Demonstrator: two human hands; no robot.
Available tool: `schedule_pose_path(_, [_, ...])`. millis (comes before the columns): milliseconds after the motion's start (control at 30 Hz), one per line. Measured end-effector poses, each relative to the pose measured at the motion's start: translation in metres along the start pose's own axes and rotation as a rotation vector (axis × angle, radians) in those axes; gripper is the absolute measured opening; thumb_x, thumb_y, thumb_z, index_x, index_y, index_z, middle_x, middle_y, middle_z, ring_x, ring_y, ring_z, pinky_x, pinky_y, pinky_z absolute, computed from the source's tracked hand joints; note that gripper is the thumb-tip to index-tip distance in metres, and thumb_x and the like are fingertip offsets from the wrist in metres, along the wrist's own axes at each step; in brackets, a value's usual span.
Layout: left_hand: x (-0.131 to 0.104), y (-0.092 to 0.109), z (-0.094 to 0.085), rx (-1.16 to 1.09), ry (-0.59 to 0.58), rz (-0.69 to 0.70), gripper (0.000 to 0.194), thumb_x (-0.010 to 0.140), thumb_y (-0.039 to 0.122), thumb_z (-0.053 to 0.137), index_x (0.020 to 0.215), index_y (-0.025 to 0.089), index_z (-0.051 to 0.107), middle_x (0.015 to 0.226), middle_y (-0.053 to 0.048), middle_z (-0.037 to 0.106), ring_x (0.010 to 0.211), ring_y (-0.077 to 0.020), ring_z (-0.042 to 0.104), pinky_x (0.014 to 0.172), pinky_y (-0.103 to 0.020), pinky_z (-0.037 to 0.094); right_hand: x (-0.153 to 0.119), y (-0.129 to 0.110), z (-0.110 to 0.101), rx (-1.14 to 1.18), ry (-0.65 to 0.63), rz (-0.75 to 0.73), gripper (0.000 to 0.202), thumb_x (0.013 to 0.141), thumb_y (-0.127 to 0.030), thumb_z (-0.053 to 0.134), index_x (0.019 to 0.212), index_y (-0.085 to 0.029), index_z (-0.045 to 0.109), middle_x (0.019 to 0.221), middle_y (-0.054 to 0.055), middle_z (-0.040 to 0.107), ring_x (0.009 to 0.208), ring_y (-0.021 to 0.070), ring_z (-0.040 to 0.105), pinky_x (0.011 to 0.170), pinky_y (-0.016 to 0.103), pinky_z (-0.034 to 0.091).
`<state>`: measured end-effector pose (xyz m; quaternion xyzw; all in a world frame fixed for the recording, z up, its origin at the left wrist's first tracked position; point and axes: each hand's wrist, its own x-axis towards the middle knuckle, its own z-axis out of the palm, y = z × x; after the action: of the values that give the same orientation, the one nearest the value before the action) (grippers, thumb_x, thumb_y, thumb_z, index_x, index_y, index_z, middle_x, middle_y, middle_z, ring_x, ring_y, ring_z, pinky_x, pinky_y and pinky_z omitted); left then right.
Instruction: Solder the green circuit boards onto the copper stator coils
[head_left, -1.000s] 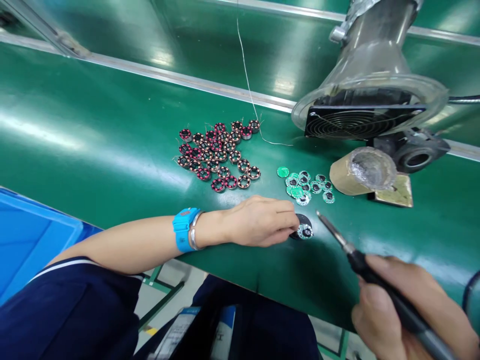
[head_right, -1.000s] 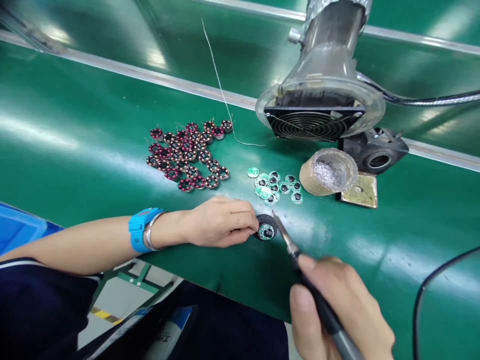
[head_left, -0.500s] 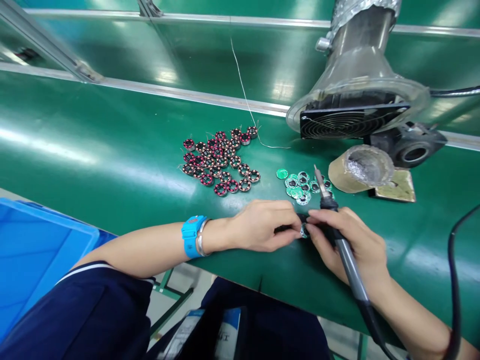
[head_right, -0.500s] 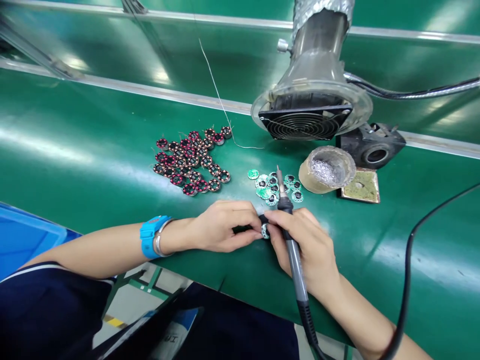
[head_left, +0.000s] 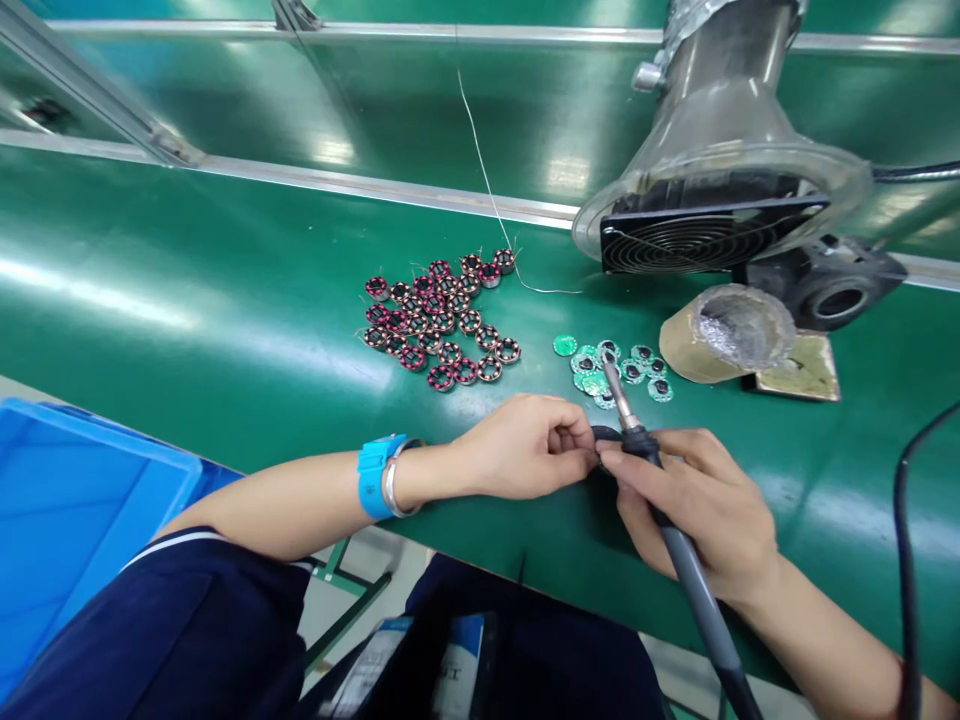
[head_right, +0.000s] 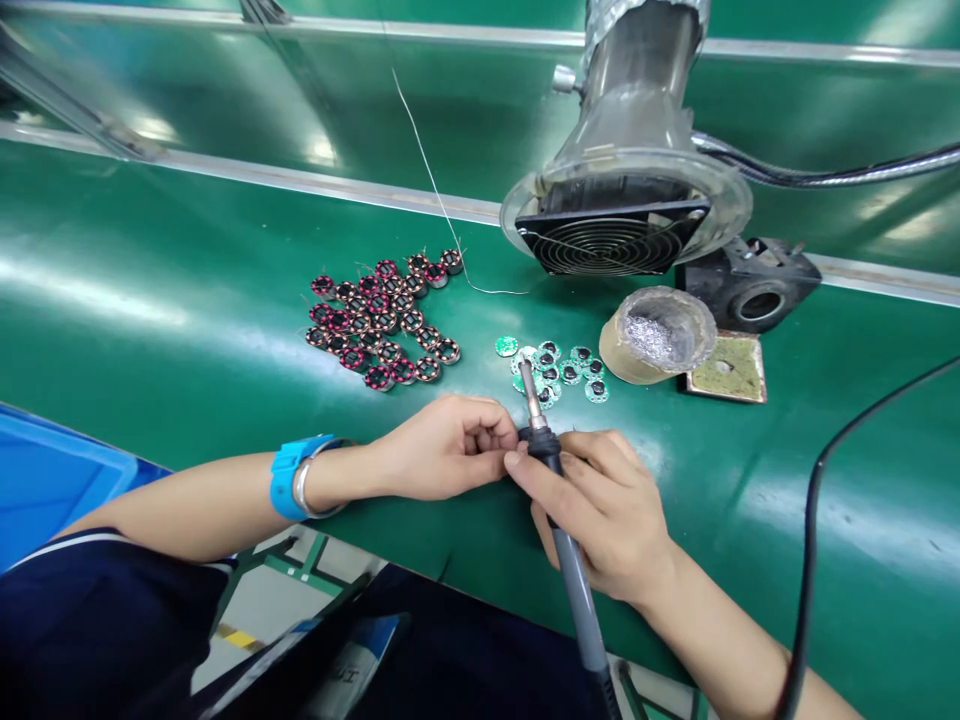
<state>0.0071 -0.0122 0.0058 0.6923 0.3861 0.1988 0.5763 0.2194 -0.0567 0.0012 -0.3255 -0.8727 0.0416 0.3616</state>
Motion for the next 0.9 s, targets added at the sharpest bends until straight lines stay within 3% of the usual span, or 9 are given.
schedule_pose_path(100, [-0.001, 0.001, -0.002, -0.007, -0.012, -0.036, 0.005, 0.08, 0.018, 0.061, 0.079, 0.014, 0.064, 0.066, 0.004, 0.061, 0.057, -0.0057, 0.053, 0.054, -0.016, 0.042, -0.001, -0.001, -0.002, -0.026, -0.04, -0.037, 0.04, 0.083, -0.007, 0.062, 0.122, -0.013, 0.061, 0.083, 0.006, 0.072, 0.09, 0.0235, 0.064, 0.068, 0.035, 0.05])
schedule_pose_path(200, [0.0, 0.003, -0.003, 0.034, -0.02, -0.061, 0.004, 0.078, 0.015, 0.061, 0.078, 0.014, 0.065, 0.067, 0.003, 0.062, 0.058, -0.0062, 0.054, 0.054, -0.016, 0.042, -0.001, -0.003, -0.009, -0.018, -0.035, 0.03, 0.049, 0.083, -0.004, 0.061, 0.13, -0.015, 0.058, 0.084, 0.005, 0.071, 0.091, 0.022, 0.064, 0.072, 0.035, 0.052])
schedule_pose_path(333, [0.001, 0.007, -0.002, 0.021, -0.016, -0.085, 0.005, 0.075, 0.013, 0.06, 0.075, 0.014, 0.065, 0.066, 0.003, 0.064, 0.058, -0.0066, 0.056, 0.054, -0.016, 0.042, 0.002, -0.014, -0.031, 0.006, 0.114, 0.207, 0.063, 0.082, -0.006, 0.063, 0.141, -0.024, 0.053, 0.086, 0.004, 0.066, 0.077, 0.0183, 0.062, 0.064, 0.033, 0.051])
schedule_pose_path(433, [0.002, 0.008, -0.002, 0.018, -0.018, -0.101, 0.005, 0.074, 0.014, 0.061, 0.074, 0.014, 0.066, 0.066, 0.003, 0.063, 0.058, -0.0069, 0.056, 0.053, -0.017, 0.042, 0.001, -0.027, -0.048, 0.07, 0.107, 0.369, 0.048, 0.084, -0.011, 0.06, 0.129, -0.028, 0.063, 0.092, 0.006, 0.065, 0.073, 0.0196, 0.061, 0.06, 0.037, 0.048])
schedule_pose_path(567, [0.002, 0.008, -0.002, 0.023, -0.022, -0.102, 0.004, 0.073, 0.014, 0.062, 0.075, 0.015, 0.066, 0.065, 0.003, 0.063, 0.058, -0.007, 0.057, 0.055, -0.017, 0.044, -0.005, -0.035, -0.056, 0.159, 0.108, 0.534, 0.023, 0.084, -0.018, 0.06, 0.104, -0.026, 0.069, 0.084, 0.005, 0.066, 0.072, 0.0207, 0.063, 0.059, 0.037, 0.048])
schedule_pose_path(900, [0.002, 0.008, -0.002, 0.045, -0.011, -0.086, 0.004, 0.073, 0.014, 0.062, 0.072, 0.015, 0.066, 0.064, 0.003, 0.063, 0.058, -0.0067, 0.057, 0.056, -0.017, 0.044, 0.002, -0.038, -0.053, 0.195, 0.05, 0.524, 0.018, 0.084, -0.014, 0.059, 0.1, -0.022, 0.065, 0.082, 0.004, 0.065, 0.067, 0.016, 0.062, 0.054, 0.03, 0.046])
